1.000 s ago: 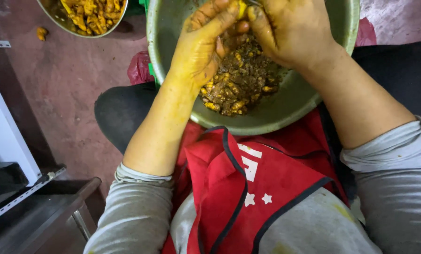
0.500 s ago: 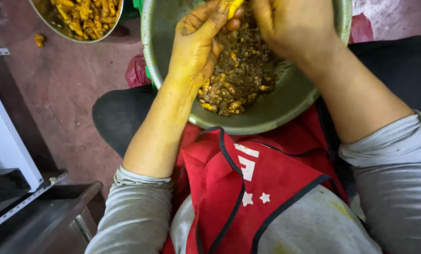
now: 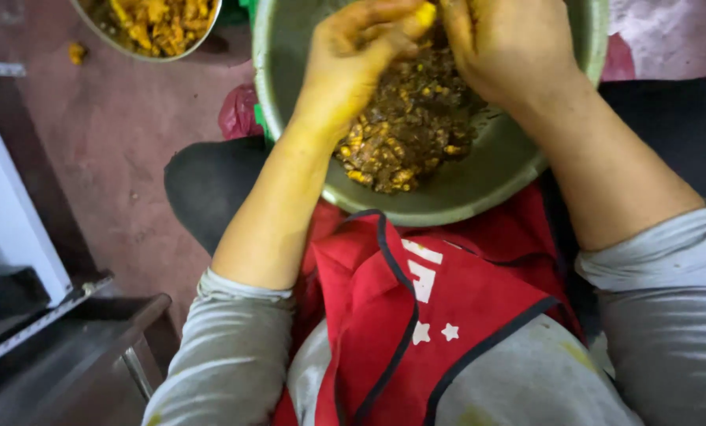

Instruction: Processing and cleaning turmeric roots in a large bowl using hands and a small scraping tool

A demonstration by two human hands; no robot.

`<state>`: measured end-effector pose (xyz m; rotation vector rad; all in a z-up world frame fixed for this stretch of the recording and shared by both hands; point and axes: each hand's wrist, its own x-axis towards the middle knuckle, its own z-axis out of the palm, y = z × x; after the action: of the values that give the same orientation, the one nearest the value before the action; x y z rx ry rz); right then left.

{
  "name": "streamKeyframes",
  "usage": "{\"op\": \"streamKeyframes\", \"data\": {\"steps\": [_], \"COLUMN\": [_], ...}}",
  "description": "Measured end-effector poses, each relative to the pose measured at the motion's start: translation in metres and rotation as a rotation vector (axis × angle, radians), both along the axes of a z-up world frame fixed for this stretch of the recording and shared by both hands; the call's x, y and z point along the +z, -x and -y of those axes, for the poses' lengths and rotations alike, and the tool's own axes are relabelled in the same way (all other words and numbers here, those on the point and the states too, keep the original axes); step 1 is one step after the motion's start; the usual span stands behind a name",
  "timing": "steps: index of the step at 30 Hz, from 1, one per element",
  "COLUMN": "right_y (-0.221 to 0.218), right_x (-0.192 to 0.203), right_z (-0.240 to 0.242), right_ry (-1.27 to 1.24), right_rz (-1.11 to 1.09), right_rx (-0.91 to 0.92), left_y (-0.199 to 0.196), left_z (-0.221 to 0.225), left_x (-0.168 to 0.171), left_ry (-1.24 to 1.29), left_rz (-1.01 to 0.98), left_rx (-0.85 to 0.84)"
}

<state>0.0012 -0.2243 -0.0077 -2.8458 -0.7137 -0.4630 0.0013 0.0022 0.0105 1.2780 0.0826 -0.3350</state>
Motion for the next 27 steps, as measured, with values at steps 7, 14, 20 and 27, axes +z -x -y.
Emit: {"op": "streamKeyframes", "data": {"steps": [7, 14, 20, 27], "right_y": [0.003, 0.002, 0.003, 0.006], "right_x": [0.024, 0.035, 0.036, 0.014], "right_z": [-0.014, -0.019, -0.017, -0.012], "right_ry": [0.179, 0.314, 0.31, 0.289], "right_rz": [-0.565, -0.909, -0.88, -0.772], "right_rx": [-0.1, -0.143, -0.118, -0.092], "left_y": [0.002, -0.025, -0.03, -0.029], "left_z": [-0.014, -0.066, -0.067, -0.065], "left_x": [0.018, 0.043, 0.04, 0.021], "left_ry": [-0.369, -0.784, -0.871, -0.971], "left_rz": [0.228, 0.302, 0.318, 0.333], "left_rx": [-0.391, -0.219, -0.301, -0.428]}}
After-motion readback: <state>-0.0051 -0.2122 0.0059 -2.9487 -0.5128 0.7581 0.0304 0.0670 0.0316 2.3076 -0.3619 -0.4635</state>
